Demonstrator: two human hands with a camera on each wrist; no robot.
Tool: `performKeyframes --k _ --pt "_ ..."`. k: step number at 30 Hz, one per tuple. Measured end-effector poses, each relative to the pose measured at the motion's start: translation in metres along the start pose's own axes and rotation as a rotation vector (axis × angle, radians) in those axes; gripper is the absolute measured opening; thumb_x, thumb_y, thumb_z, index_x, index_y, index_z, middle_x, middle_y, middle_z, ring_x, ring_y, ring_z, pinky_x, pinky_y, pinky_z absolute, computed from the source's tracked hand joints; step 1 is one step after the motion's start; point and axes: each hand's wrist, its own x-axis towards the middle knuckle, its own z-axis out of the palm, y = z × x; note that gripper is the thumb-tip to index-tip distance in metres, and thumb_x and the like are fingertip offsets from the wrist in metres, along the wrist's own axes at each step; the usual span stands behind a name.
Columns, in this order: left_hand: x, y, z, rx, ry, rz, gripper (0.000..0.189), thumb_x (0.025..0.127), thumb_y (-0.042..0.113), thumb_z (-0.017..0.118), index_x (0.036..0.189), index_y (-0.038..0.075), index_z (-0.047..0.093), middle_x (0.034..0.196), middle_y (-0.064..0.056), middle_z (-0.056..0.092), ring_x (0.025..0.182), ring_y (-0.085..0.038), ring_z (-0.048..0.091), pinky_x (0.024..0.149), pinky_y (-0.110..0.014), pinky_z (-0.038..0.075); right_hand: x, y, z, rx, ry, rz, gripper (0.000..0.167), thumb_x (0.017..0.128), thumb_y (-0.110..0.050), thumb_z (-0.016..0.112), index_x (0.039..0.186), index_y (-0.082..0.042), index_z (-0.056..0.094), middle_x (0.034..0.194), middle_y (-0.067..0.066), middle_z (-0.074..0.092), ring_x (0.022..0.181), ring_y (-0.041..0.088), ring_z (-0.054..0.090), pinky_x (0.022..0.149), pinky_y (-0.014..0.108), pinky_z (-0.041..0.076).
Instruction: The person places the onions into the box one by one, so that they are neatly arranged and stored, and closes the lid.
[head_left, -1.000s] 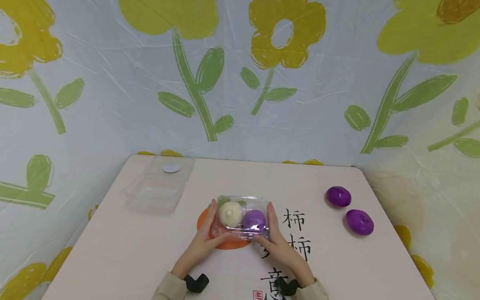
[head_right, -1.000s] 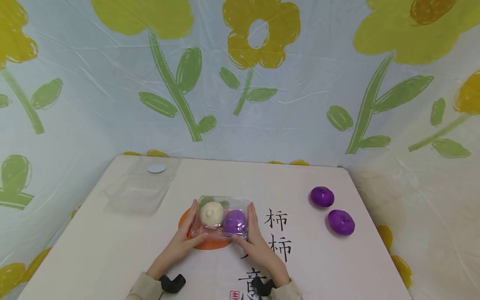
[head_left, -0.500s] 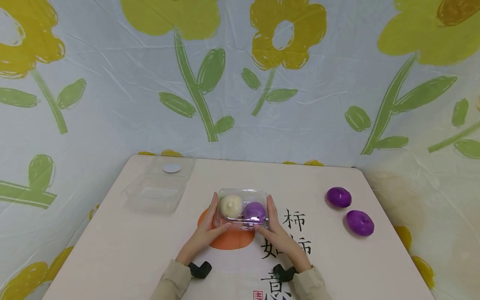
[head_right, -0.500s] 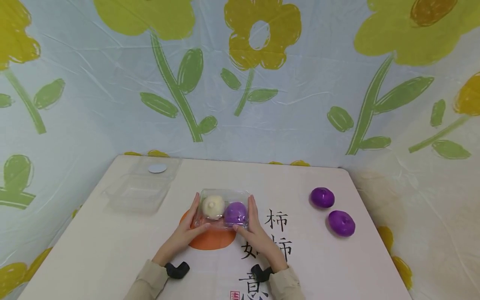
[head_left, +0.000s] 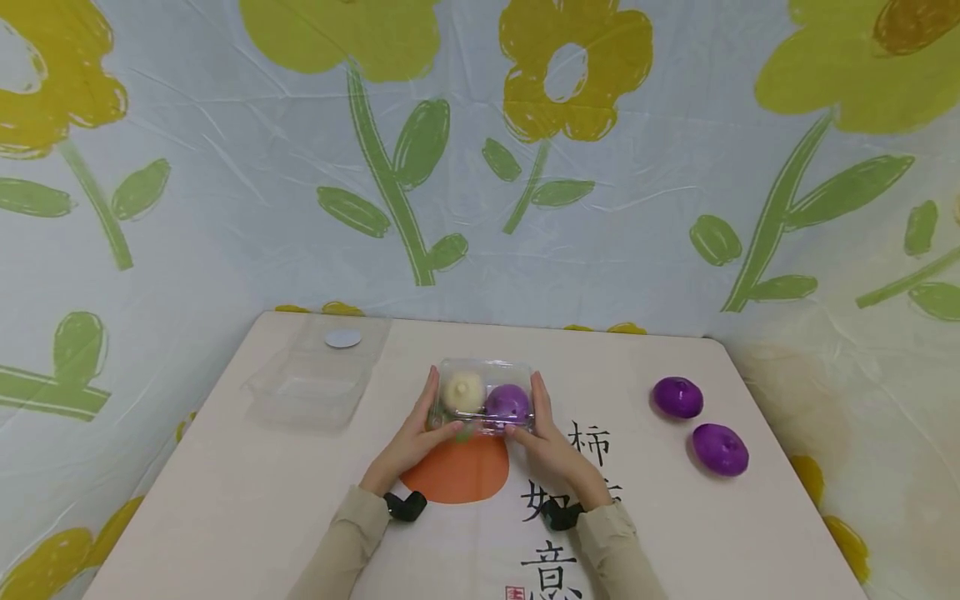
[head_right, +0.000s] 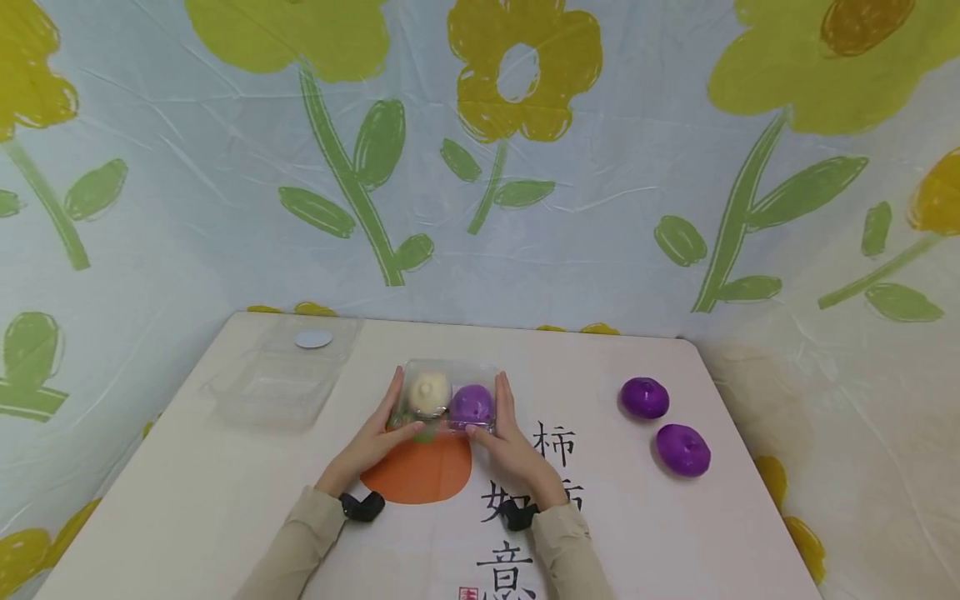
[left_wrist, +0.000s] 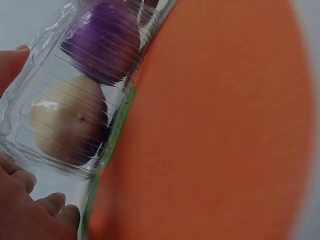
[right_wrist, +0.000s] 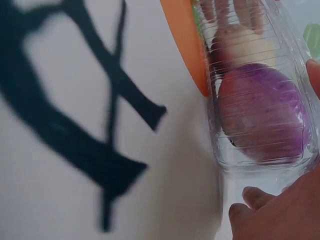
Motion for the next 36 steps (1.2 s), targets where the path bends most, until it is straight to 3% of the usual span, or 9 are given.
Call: performKeyframes --k 3,7,13,18,24,32,36 --pt "0.008 -0.002 -0.003 -0.012 0.001 -0.025 0.101 0.093 0.033 0.071 0.160 0.023 -0.004 0.165 0.010 -0.006 0.151 -0.014 -0.004 0.122 -0.050 0.002 0.009 0.002 -0.002 0.003 0.007 -0.015 0.099 0.097 -0.026 0.062 0.157 -0.011 -0.016 0.163 0.012 -0.021 0.150 0.035 -0.014 0.117 0.063 0.000" --pt "0.019 -0.004 -0.008 -0.028 0.002 -0.031 0.101 0.093 0.034 0.071 0.160 0.025 -0.003 0.165 0.012 -0.006 0.151 -0.013 -0.003 0.122 -0.050 0.003 0.023 0.004 -0.006 0.002 0.000 -0.031 0.100 0.096 -0.027 0.062 0.156 -0.007 -0.016 0.162 0.016 -0.022 0.149 0.037 -0.016 0.116 0.065 -0.001" --pt "0.038 -0.005 -0.014 0.001 -0.009 -0.020 0.100 0.094 0.033 0.070 0.160 0.024 -0.005 0.165 0.008 -0.007 0.151 -0.016 -0.004 0.122 -0.051 0.004 0.042 0.004 -0.015 -0.004 -0.017 0.006 0.099 0.097 -0.025 0.061 0.156 -0.007 -0.017 0.162 0.015 -0.023 0.149 0.034 -0.017 0.118 0.062 -0.002" --pt "0.059 -0.006 -0.023 -0.001 -0.014 -0.020 0.099 0.094 0.026 0.070 0.160 0.017 -0.003 0.166 0.002 -0.006 0.151 -0.019 -0.004 0.122 -0.049 0.004 0.062 0.004 -0.021 -0.010 -0.028 0.032 0.099 0.097 -0.026 0.061 0.156 -0.007 -0.017 0.162 0.015 -0.024 0.149 0.032 -0.019 0.119 0.059 -0.004" --pt "0.078 -0.013 -0.030 -0.069 -0.045 -0.052 0.098 0.095 0.034 0.069 0.159 0.027 -0.004 0.165 0.010 -0.008 0.150 -0.014 -0.007 0.123 -0.047 0.002 0.082 0.014 -0.026 -0.014 -0.010 -0.008 0.099 0.095 -0.025 0.060 0.155 -0.002 -0.015 0.161 0.019 -0.022 0.148 0.035 -0.019 0.118 0.060 -0.005" --pt "0.100 -0.013 -0.036 0.066 -0.025 -0.045 0.098 0.095 0.034 0.069 0.160 0.013 -0.001 0.166 0.000 -0.005 0.152 -0.020 -0.002 0.123 -0.043 0.005 0.103 0.020 -0.034 -0.049 -0.020 -0.013 0.098 0.096 -0.027 0.059 0.155 -0.001 -0.015 0.161 0.020 -0.021 0.149 0.036 -0.016 0.119 0.059 -0.003" --pt "0.108 -0.010 -0.038 0.097 -0.017 -0.065 0.097 0.095 0.033 0.068 0.160 0.013 -0.001 0.166 -0.002 -0.004 0.152 -0.019 0.000 0.123 -0.039 0.005 0.111 0.019 -0.038 -0.065 -0.031 0.014 0.099 0.096 -0.027 0.059 0.155 -0.004 -0.017 0.162 0.018 -0.021 0.149 0.033 -0.016 0.120 0.056 -0.002"
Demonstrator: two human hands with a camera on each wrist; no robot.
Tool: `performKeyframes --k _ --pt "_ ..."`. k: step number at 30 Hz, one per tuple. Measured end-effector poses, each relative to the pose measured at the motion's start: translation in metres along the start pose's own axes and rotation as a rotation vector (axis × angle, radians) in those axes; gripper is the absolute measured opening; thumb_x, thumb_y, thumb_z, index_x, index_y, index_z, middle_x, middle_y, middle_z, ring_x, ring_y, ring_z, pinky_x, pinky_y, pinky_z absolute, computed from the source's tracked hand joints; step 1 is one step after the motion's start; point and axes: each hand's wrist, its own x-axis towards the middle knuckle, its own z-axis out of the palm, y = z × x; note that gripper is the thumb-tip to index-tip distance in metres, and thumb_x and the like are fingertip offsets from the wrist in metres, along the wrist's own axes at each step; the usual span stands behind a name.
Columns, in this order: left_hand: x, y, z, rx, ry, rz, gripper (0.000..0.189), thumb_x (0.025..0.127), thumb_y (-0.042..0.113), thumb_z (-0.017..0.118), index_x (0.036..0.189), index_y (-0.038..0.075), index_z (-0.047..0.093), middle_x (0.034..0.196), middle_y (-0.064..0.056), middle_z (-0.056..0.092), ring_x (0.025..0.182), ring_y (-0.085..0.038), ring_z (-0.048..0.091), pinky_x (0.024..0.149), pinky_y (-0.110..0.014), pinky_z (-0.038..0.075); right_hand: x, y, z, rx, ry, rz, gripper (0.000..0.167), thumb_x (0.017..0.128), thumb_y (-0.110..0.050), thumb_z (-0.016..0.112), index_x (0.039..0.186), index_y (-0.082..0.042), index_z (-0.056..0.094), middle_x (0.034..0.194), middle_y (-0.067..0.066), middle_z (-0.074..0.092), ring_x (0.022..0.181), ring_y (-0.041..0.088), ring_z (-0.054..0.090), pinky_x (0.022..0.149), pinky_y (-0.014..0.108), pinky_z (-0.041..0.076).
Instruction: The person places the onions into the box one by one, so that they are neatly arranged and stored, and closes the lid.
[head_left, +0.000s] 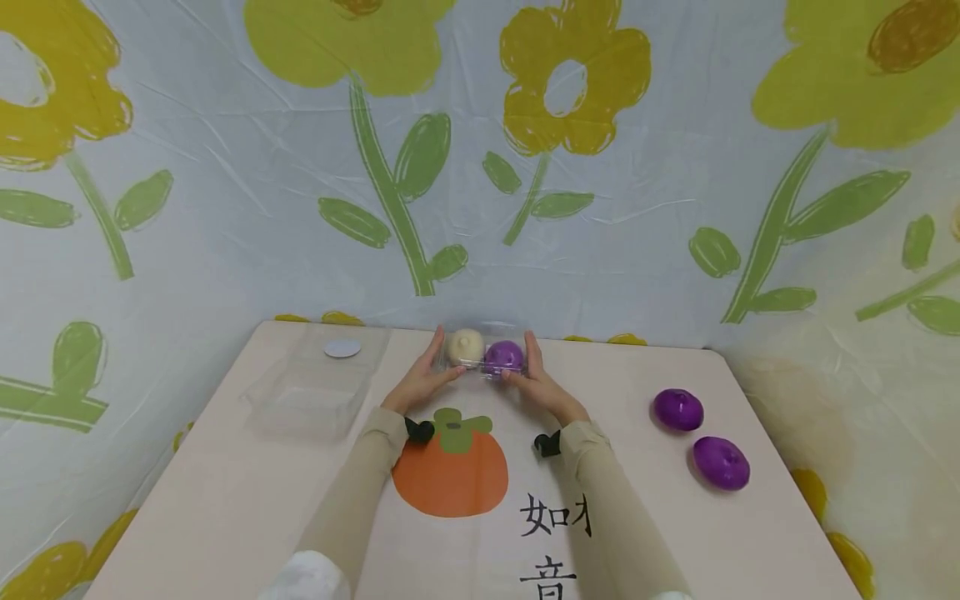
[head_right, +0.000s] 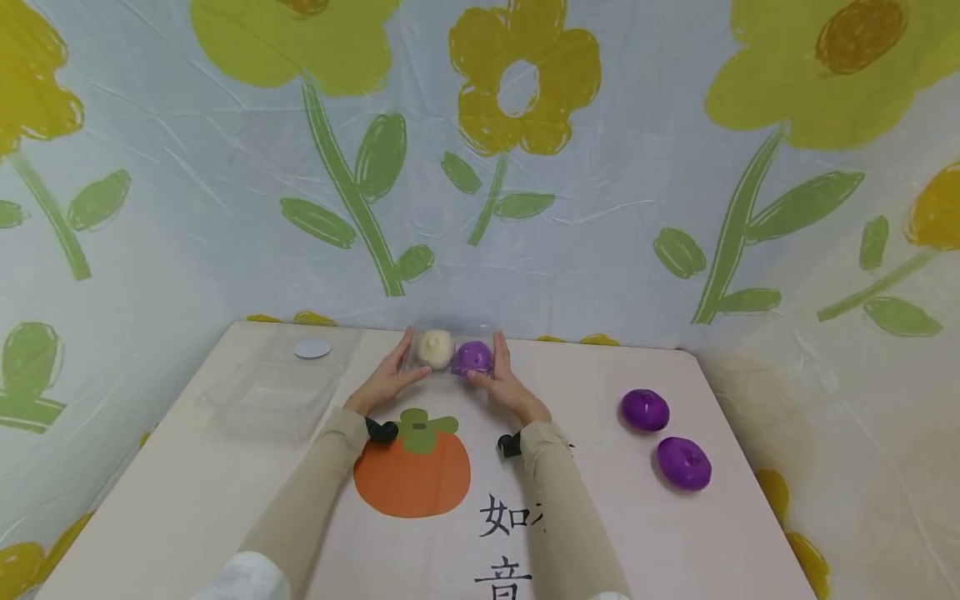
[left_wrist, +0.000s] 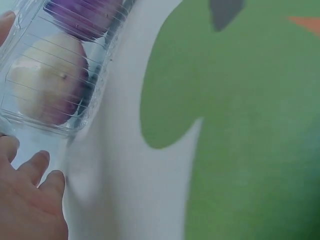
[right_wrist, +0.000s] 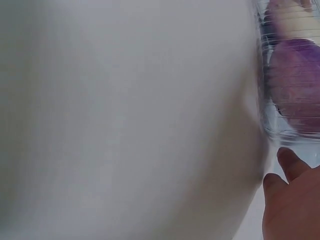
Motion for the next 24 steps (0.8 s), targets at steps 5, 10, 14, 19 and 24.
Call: performKeyframes --k 5,10,14,19,24 --pt "0.005 0.002 -0.002 0.036 -0.001 -0.009 0.097 0.095 0.033 0.068 0.159 0.011 -0.002 0.166 -0.006 -0.003 0.152 -0.021 0.000 0.123 -0.040 0.005 0.006 0.001 -0.003 -0.007 -0.013 0.014 0.097 0.099 -0.025 0.057 0.154 -0.002 -0.019 0.161 0.019 -0.023 0.149 0.034 -0.018 0.120 0.055 -0.004" --pt "0.007 0.002 -0.006 0.051 0.011 0.002 0.099 0.094 0.030 0.071 0.159 0.008 0.000 0.166 -0.008 -0.001 0.152 -0.021 0.002 0.123 -0.040 0.006 0.009 0.000 -0.004 -0.006 -0.020 0.016 0.099 0.098 -0.023 0.059 0.154 -0.001 -0.019 0.161 0.020 -0.024 0.148 0.035 -0.019 0.120 0.054 -0.005" --pt "0.005 0.005 -0.010 0.048 0.023 0.006 0.102 0.091 0.031 0.074 0.159 0.008 0.002 0.166 -0.006 0.000 0.152 -0.019 0.002 0.123 -0.038 0.006 0.005 -0.005 -0.006 -0.038 -0.028 -0.014 0.101 0.097 -0.029 0.059 0.153 0.000 -0.019 0.161 0.021 -0.023 0.148 0.036 -0.018 0.120 0.054 -0.005" --pt "0.000 0.019 -0.016 0.086 0.025 -0.004 0.101 0.092 0.032 0.072 0.160 0.009 0.001 0.166 -0.007 0.001 0.152 -0.023 0.003 0.123 -0.043 0.008 -0.001 -0.010 -0.013 -0.040 -0.027 -0.025 0.104 0.097 -0.038 0.059 0.153 -0.001 -0.022 0.160 0.019 -0.025 0.148 0.035 -0.021 0.119 0.055 -0.008" --pt "-0.006 0.040 -0.029 0.129 -0.005 -0.059 0.090 0.096 0.037 0.065 0.160 0.008 0.008 0.166 -0.007 0.003 0.152 -0.028 0.006 0.122 -0.050 0.012 -0.009 -0.024 -0.023 -0.078 0.038 -0.010 0.099 0.098 -0.035 0.059 0.157 -0.005 -0.014 0.164 0.015 -0.018 0.150 0.031 -0.014 0.121 0.054 -0.001"
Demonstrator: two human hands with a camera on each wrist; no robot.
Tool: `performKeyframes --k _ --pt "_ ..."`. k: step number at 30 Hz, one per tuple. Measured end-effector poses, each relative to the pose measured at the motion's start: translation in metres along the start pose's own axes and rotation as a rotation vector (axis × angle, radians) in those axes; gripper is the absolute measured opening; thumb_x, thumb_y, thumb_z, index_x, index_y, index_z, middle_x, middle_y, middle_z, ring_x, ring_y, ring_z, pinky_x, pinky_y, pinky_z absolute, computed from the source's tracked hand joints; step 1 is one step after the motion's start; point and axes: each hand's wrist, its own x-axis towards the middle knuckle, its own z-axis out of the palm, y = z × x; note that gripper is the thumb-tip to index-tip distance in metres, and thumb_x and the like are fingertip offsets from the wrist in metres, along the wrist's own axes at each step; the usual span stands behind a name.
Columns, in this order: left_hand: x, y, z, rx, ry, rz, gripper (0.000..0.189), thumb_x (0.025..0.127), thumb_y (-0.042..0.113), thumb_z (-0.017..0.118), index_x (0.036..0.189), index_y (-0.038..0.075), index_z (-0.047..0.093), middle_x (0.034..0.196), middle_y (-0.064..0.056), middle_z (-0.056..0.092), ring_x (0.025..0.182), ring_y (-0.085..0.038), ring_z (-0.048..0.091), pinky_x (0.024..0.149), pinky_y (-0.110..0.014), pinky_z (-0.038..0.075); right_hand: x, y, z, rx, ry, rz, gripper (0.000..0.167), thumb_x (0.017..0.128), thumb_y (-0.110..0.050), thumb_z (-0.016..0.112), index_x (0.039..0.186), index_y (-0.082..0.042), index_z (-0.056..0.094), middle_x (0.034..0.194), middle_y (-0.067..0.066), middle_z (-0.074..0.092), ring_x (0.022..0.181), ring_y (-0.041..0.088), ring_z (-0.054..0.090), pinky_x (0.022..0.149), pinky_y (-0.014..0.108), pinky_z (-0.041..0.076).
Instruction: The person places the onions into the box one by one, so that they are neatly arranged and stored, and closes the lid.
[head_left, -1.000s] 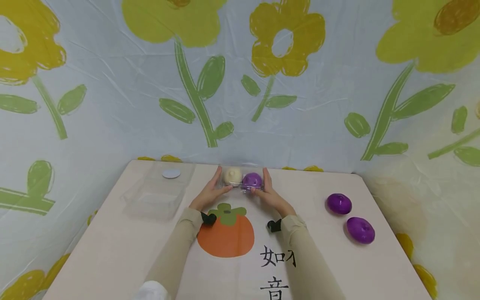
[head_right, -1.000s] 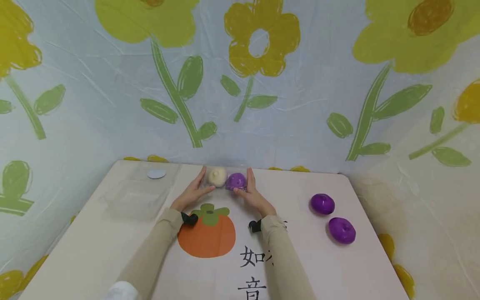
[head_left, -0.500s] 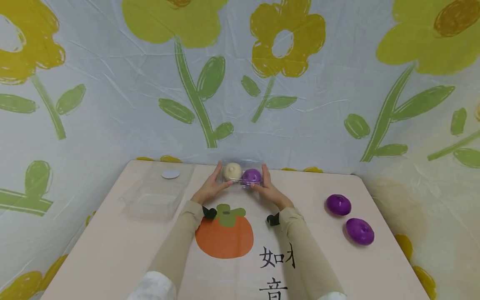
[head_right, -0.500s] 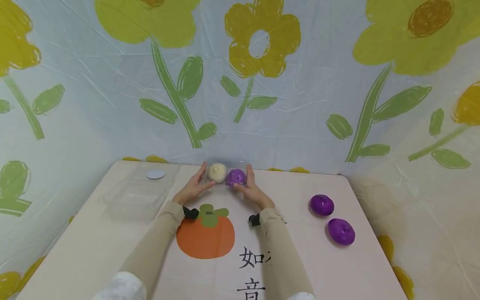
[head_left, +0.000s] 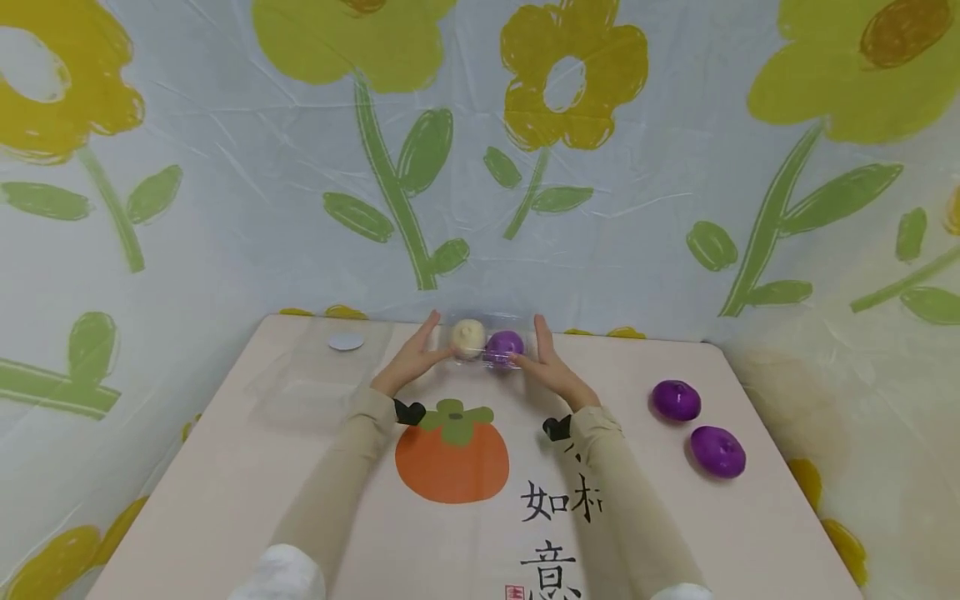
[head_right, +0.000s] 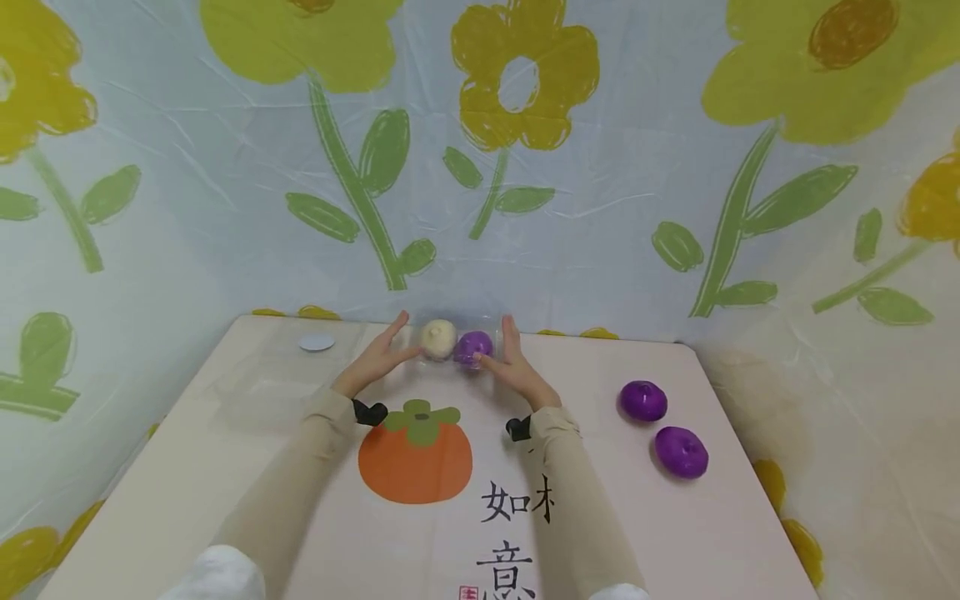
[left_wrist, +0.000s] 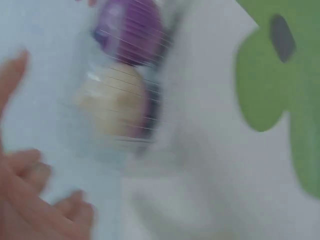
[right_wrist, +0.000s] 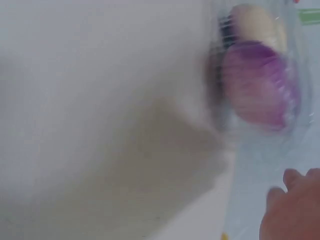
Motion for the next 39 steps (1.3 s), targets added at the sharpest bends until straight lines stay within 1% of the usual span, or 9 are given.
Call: performKeyframes --k 6,9,12,15,19,28,31,34,39 --pt "-0.020 0.022 -0.031 0.066 -0.133 -0.070 0.081 0.101 0.045 0.053 0.160 0.012 0.010 0.167 -0.006 0.001 0.152 -0.029 0.004 0.121 -0.053 0.013 -0.007 -0.028 -0.005 -0.051 0.138 -0.132 0.080 0.096 -0.021 0.062 0.154 0.007 0.014 0.162 0.026 0.009 0.150 0.039 0.004 0.120 0.056 -0.005" --pt "-0.037 0.029 -0.049 0.069 -0.158 -0.074 0.078 0.102 0.047 0.050 0.160 0.014 0.011 0.167 -0.006 0.001 0.152 -0.029 0.003 0.121 -0.055 0.013 -0.010 -0.047 0.000 -0.037 0.187 -0.187 0.074 0.095 -0.016 0.061 0.151 0.010 0.021 0.158 0.029 0.021 0.149 0.041 0.013 0.120 0.053 -0.009" --pt "-0.055 0.033 -0.066 0.090 -0.158 -0.055 0.077 0.102 0.048 0.048 0.160 0.013 0.012 0.167 -0.007 0.001 0.152 -0.031 0.001 0.120 -0.058 0.012 -0.015 -0.069 0.009 0.017 0.172 -0.186 0.073 0.096 -0.015 0.061 0.153 0.007 0.021 0.159 0.027 0.021 0.149 0.042 0.009 0.120 0.055 -0.006" --pt "-0.077 0.035 -0.083 0.135 -0.150 -0.029 0.076 0.103 0.046 0.048 0.160 0.012 0.011 0.167 -0.008 0.001 0.152 -0.033 -0.002 0.119 -0.060 0.010 -0.022 -0.093 0.021 0.096 0.087 -0.148 0.075 0.099 -0.019 0.060 0.157 -0.001 0.016 0.163 0.020 0.015 0.150 0.038 0.004 0.120 0.057 0.003" --pt "-0.109 0.032 -0.105 0.212 -0.085 0.007 0.075 0.104 0.042 0.049 0.160 0.008 0.013 0.166 -0.012 0.003 0.151 -0.037 -0.006 0.117 -0.065 0.008 -0.031 -0.119 0.045 0.201 -0.047 -0.120 0.078 0.101 -0.024 0.057 0.160 -0.011 0.008 0.166 0.010 0.006 0.152 0.029 0.004 0.120 0.056 0.012" --pt "-0.177 0.002 -0.139 0.371 0.180 0.071 0.072 0.103 0.027 0.054 0.151 -0.013 0.019 0.160 -0.032 0.009 0.146 -0.050 -0.013 0.113 -0.070 -0.006 -0.048 -0.151 0.110 0.410 -0.255 -0.046 0.085 0.101 -0.037 0.055 0.160 -0.024 -0.004 0.166 -0.007 -0.002 0.151 0.012 0.001 0.122 0.050 0.009" --pt "-0.194 -0.013 -0.148 0.359 0.272 0.023 0.075 0.103 0.028 0.051 0.151 -0.015 0.013 0.158 -0.036 0.005 0.145 -0.052 -0.013 0.112 -0.071 -0.005 -0.049 -0.156 0.133 0.459 -0.289 -0.001 0.085 0.101 -0.040 0.055 0.160 -0.025 -0.005 0.166 -0.008 -0.002 0.151 0.012 0.002 0.122 0.050 0.011" --pt "-0.207 -0.029 -0.154 0.290 0.334 -0.096 0.081 0.105 0.035 0.045 0.152 -0.013 0.000 0.157 -0.037 -0.003 0.144 -0.053 -0.011 0.112 -0.071 -0.002 -0.049 -0.158 0.156 0.535 -0.315 0.052 0.086 0.101 -0.041 0.054 0.160 -0.021 -0.005 0.166 -0.005 -0.003 0.152 0.014 0.002 0.122 0.048 0.012" --pt "-0.216 -0.051 -0.159 0.015 0.358 -0.283 0.089 0.105 0.050 0.037 0.152 -0.007 -0.013 0.159 -0.031 -0.011 0.145 -0.050 -0.007 0.115 -0.067 0.004 -0.048 -0.160 0.189 0.707 -0.347 0.158 0.090 0.101 -0.038 0.056 0.159 -0.015 -0.008 0.166 0.001 -0.005 0.152 0.018 -0.002 0.123 0.045 0.009"
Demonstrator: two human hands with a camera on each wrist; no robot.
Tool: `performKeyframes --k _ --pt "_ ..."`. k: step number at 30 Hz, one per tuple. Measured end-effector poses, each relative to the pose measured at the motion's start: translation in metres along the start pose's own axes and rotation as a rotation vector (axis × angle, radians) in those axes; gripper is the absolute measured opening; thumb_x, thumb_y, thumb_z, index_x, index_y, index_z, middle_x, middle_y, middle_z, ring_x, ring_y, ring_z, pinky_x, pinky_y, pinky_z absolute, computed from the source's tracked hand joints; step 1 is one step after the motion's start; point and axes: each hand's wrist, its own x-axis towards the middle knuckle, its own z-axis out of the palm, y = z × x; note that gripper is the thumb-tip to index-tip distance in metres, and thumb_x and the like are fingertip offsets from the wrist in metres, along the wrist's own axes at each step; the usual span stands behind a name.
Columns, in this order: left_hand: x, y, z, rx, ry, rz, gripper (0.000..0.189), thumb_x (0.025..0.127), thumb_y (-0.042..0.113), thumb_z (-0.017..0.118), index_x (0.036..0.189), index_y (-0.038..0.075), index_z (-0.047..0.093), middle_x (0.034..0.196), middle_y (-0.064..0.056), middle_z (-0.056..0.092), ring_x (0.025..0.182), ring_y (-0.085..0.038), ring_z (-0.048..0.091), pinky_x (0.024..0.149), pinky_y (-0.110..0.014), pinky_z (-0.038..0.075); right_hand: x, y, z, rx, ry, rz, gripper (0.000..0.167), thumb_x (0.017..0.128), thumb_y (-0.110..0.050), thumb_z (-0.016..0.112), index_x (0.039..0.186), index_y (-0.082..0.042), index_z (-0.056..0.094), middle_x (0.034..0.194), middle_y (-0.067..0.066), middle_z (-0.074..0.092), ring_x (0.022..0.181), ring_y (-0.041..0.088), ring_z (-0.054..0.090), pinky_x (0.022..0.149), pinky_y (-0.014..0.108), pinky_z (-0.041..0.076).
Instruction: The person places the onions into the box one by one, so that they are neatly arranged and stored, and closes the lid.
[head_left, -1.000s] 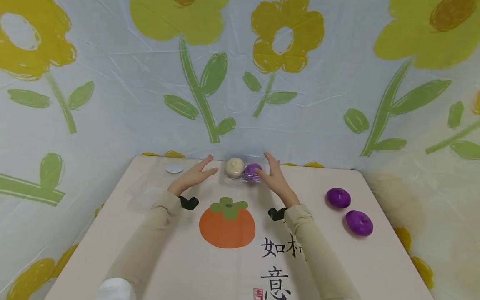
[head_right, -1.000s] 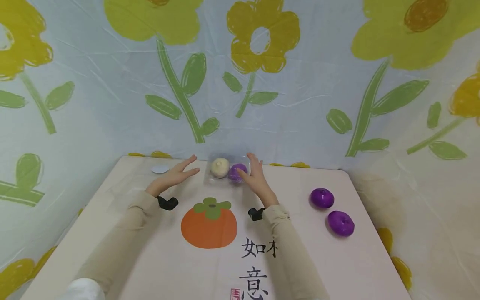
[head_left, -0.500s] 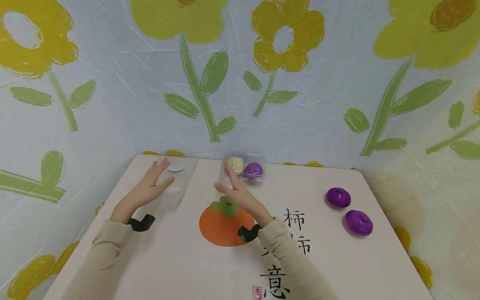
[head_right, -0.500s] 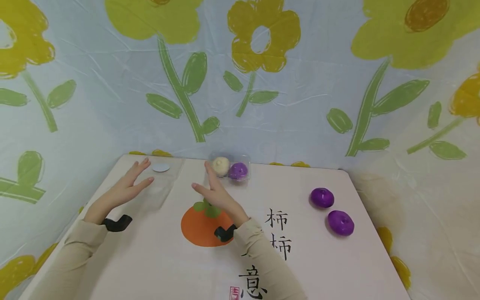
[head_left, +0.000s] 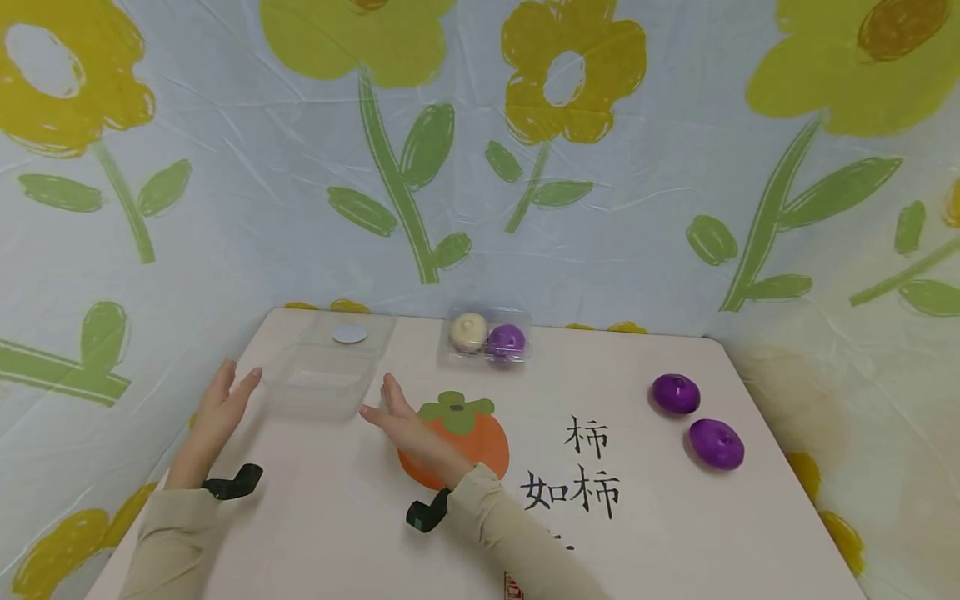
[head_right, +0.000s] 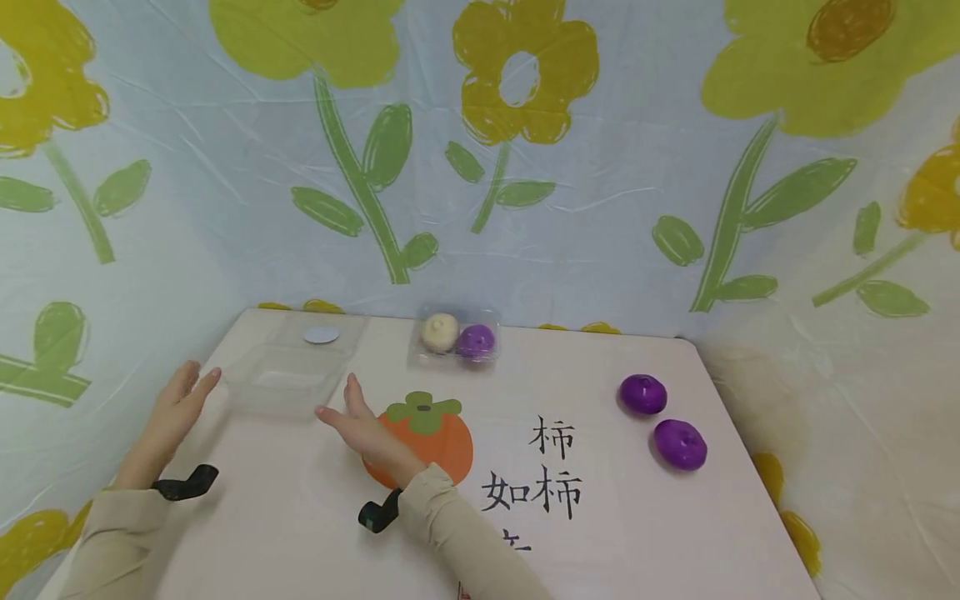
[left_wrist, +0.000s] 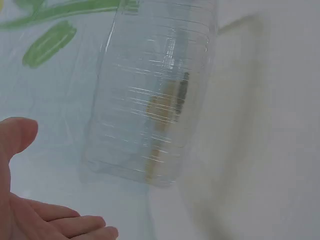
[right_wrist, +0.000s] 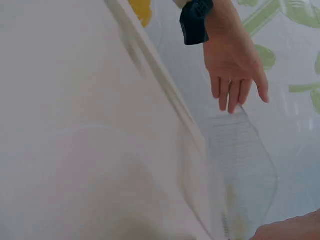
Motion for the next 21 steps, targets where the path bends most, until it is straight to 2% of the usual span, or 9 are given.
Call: performKeyframes --k 2,5,8,11,13,15,17,21 --pt "0.002 -0.007 -0.001 -0.097 -0.029 -0.050 0.091 0.104 0.053 0.036 0.153 -0.005 -0.013 0.160 -0.027 -0.012 0.147 -0.046 -0.007 0.117 -0.063 0.003 0.004 0.004 0.008 0.047 0.013 0.029 0.090 0.100 -0.037 0.057 0.160 -0.015 -0.007 0.166 0.001 -0.004 0.152 0.018 -0.001 0.123 0.044 0.008" --pt "0.005 -0.016 -0.001 -0.204 -0.076 -0.079 0.090 0.103 0.055 0.034 0.154 -0.004 -0.010 0.162 -0.023 -0.012 0.148 -0.040 -0.006 0.120 -0.054 0.005 0.008 0.007 0.016 0.088 0.032 0.055 0.090 0.099 -0.038 0.058 0.160 -0.014 -0.004 0.166 -0.001 -0.002 0.152 0.018 0.002 0.123 0.043 0.007" --pt "0.007 -0.022 0.000 -0.301 -0.099 -0.064 0.085 0.105 0.051 0.035 0.154 -0.006 -0.004 0.163 -0.023 -0.005 0.150 -0.034 0.001 0.121 -0.043 0.010 0.011 0.007 0.021 0.113 0.033 0.058 0.089 0.099 -0.038 0.058 0.160 -0.013 -0.002 0.166 -0.001 0.000 0.152 0.019 0.003 0.123 0.044 0.006" --pt "0.008 -0.026 0.002 -0.372 -0.109 -0.026 0.079 0.106 0.043 0.038 0.154 -0.011 0.005 0.162 -0.022 0.015 0.149 -0.022 0.018 0.120 -0.032 0.020 0.014 0.007 0.025 0.137 0.025 0.047 0.087 0.100 -0.036 0.057 0.160 -0.011 0.000 0.166 0.001 0.002 0.152 0.020 0.004 0.123 0.045 0.006" --pt "0.008 -0.027 0.003 -0.401 -0.128 -0.008 0.075 0.107 0.039 0.039 0.153 -0.012 0.009 0.159 -0.019 0.024 0.145 -0.013 0.028 0.118 -0.027 0.025 0.015 0.007 0.026 0.148 0.014 0.038 0.084 0.101 -0.034 0.056 0.160 -0.010 0.000 0.166 0.003 0.002 0.152 0.021 0.004 0.123 0.045 0.005" --pt "0.008 -0.027 0.003 -0.413 -0.149 0.003 0.074 0.107 0.037 0.039 0.153 -0.013 0.010 0.159 -0.017 0.027 0.141 -0.007 0.034 0.116 -0.024 0.029 0.016 0.007 0.027 0.155 0.003 0.032 0.082 0.102 -0.033 0.054 0.160 -0.009 0.000 0.166 0.003 0.001 0.152 0.022 0.003 0.123 0.045 0.004" --pt "0.008 -0.026 0.003 -0.404 -0.163 0.003 0.073 0.108 0.037 0.038 0.152 -0.014 0.010 0.159 -0.021 0.023 0.142 -0.008 0.033 0.115 -0.023 0.030 0.015 0.007 0.028 0.156 -0.007 0.029 0.081 0.103 -0.032 0.053 0.160 -0.009 0.000 0.166 0.003 0.001 0.152 0.022 0.002 0.123 0.045 0.004" --pt "0.005 -0.025 0.003 -0.359 -0.166 -0.010 0.075 0.107 0.041 0.036 0.152 -0.013 0.011 0.158 -0.031 0.014 0.147 -0.022 0.024 0.115 -0.025 0.031 0.013 0.007 0.030 0.155 -0.016 0.035 0.080 0.103 -0.031 0.053 0.160 -0.008 0.001 0.166 0.004 0.001 0.152 0.023 0.002 0.123 0.045 0.004"
